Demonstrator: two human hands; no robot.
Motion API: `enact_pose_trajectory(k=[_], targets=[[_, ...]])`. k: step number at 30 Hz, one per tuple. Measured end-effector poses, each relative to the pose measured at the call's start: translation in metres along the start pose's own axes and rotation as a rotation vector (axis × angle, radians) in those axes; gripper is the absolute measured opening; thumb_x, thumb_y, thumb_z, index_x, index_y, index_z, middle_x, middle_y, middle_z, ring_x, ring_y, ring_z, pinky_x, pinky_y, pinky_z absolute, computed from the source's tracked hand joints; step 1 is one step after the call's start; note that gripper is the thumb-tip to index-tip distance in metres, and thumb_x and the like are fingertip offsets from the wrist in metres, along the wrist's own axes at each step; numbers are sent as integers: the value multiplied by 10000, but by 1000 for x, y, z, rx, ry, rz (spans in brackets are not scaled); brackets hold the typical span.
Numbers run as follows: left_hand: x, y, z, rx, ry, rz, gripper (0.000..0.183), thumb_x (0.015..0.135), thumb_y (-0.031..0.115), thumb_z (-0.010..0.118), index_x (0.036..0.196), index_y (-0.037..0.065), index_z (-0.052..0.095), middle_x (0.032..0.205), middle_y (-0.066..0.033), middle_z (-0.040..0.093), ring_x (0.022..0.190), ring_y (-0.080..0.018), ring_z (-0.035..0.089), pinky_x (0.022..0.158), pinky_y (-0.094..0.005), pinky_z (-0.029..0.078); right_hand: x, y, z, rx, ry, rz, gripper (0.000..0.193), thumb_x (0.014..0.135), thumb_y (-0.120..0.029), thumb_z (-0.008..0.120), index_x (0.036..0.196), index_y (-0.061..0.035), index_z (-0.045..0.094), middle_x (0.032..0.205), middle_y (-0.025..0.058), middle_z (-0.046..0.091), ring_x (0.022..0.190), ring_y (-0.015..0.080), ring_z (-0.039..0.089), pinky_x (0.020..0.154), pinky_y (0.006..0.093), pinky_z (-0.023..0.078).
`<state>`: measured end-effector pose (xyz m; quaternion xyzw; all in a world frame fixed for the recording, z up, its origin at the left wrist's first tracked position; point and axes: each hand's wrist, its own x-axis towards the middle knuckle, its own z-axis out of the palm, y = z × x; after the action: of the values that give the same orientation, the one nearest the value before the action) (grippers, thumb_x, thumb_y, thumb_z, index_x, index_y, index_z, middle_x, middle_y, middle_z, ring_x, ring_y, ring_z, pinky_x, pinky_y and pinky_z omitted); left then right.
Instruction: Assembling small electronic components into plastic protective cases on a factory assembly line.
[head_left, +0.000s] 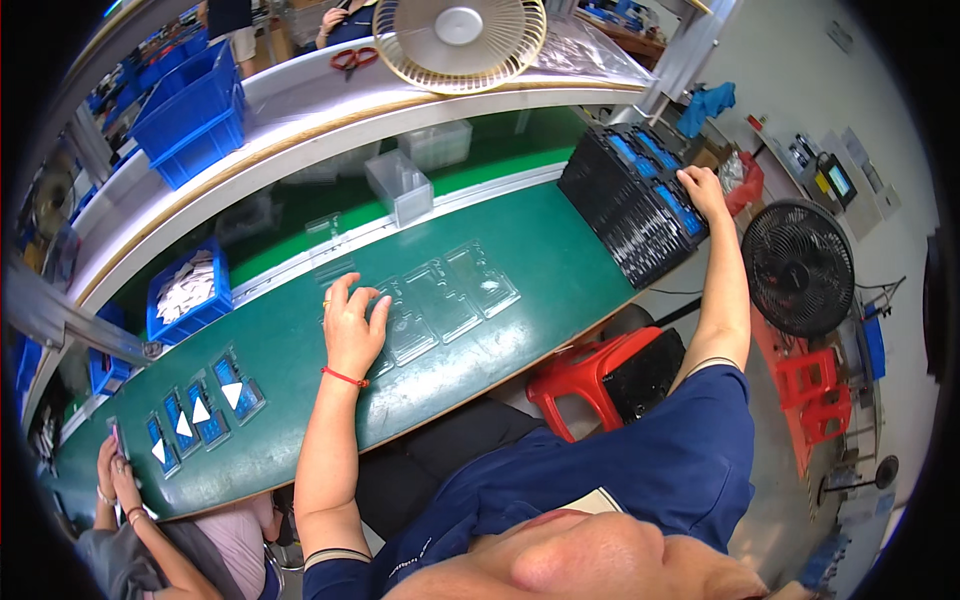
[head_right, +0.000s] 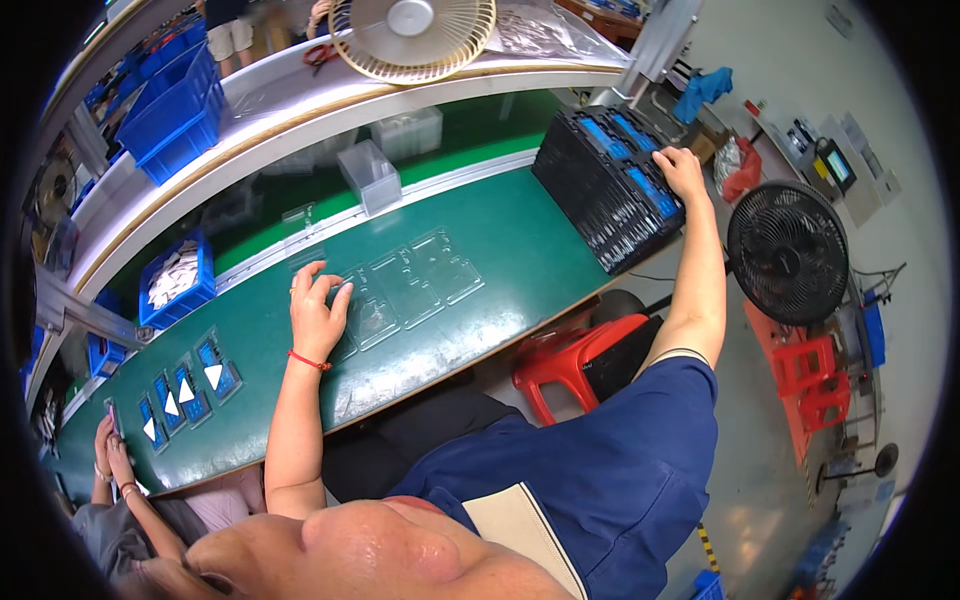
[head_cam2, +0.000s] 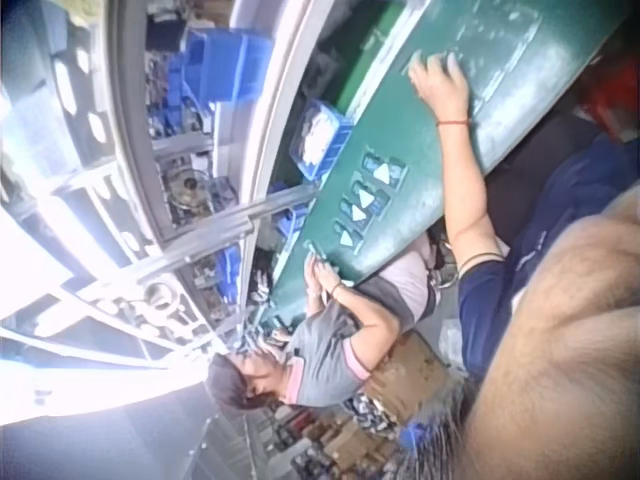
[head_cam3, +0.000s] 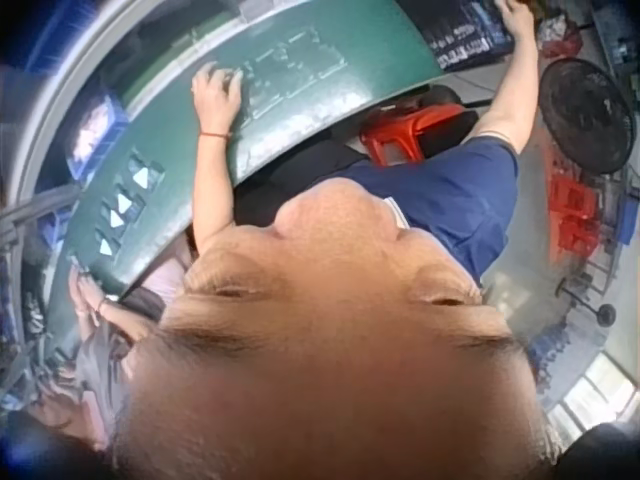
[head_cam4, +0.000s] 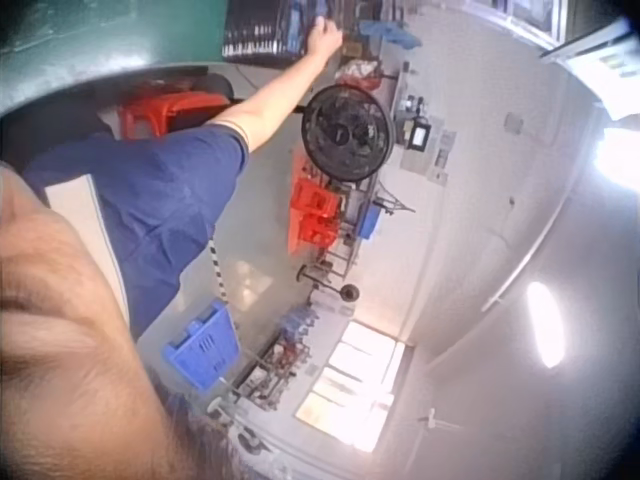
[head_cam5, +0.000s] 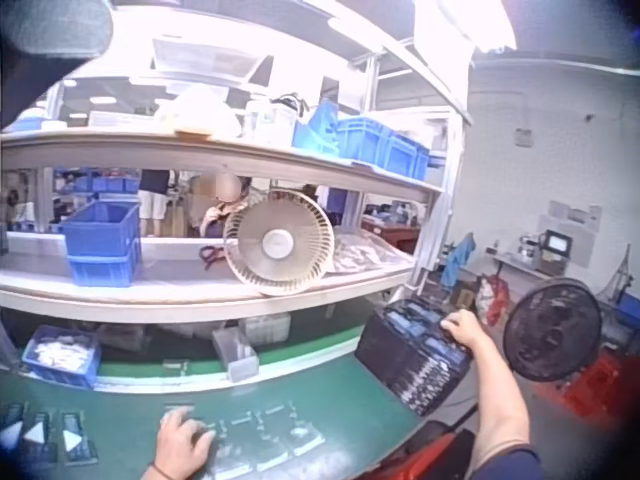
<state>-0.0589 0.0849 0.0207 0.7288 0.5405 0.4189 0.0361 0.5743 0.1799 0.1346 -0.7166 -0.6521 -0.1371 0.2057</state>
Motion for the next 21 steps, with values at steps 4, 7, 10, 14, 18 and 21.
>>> enact_pose_trajectory(k=[4, 7, 10, 14, 18, 21], targets=[[1, -2, 1, -22, -7, 7, 150, 776, 157, 717, 844, 34, 666, 1141, -176, 566, 1056, -352, 540, 860, -431, 463, 10, 8, 4, -16, -57, 26, 344, 866, -452, 588, 959, -131, 669, 984, 168, 553, 1007, 334, 508, 888, 428, 399], [-1, -5, 1, -12, -3, 18, 145, 778, 152, 716, 842, 32, 664, 1138, -174, 568, 1035, -350, 552, 851, -429, 468, 17, -7, 4, -66, -58, -27, 433, 842, -497, 611, 814, -66, 589, 906, 168, 542, 930, 338, 521, 823, 416, 424], [-2, -7, 3, -15, -4, 15, 144, 780, 148, 714, 842, 29, 660, 1135, -169, 571, 1018, -344, 563, 847, -424, 470, 23, -23, 0, -81, -55, 11, 467, 813, -496, 649, 764, -46, 535, 872, 171, 538, 896, 340, 530, 795, 403, 437], [1, -2, 1, -37, -20, -4, 140, 786, 142, 707, 842, 24, 657, 1127, -161, 576, 1008, -334, 572, 837, -416, 473, 17, -18, -3, -55, -3, 70, 467, 791, -461, 690, 739, -44, 488, 803, 167, 552, 823, 347, 556, 732, 408, 451], [0, -4, 2, -40, -29, 21, 130, 791, 135, 700, 840, 22, 658, 1111, -158, 584, 989, -326, 582, 826, -407, 477, 15, -46, -15, -7, 10, -20, 433, 778, -393, 718, 715, -21, 506, 756, 154, 585, 761, 324, 587, 678, 395, 453], [0, -4, -2, -36, -43, 32, 124, 793, 132, 695, 838, 22, 660, 1092, -150, 594, 974, -317, 589, 820, -398, 479, 2, -87, -32, 132, -194, -155, 391, 755, -374, 744, 707, -6, 623, 698, 141, 589, 697, 250, 591, 657, 359, 457]])
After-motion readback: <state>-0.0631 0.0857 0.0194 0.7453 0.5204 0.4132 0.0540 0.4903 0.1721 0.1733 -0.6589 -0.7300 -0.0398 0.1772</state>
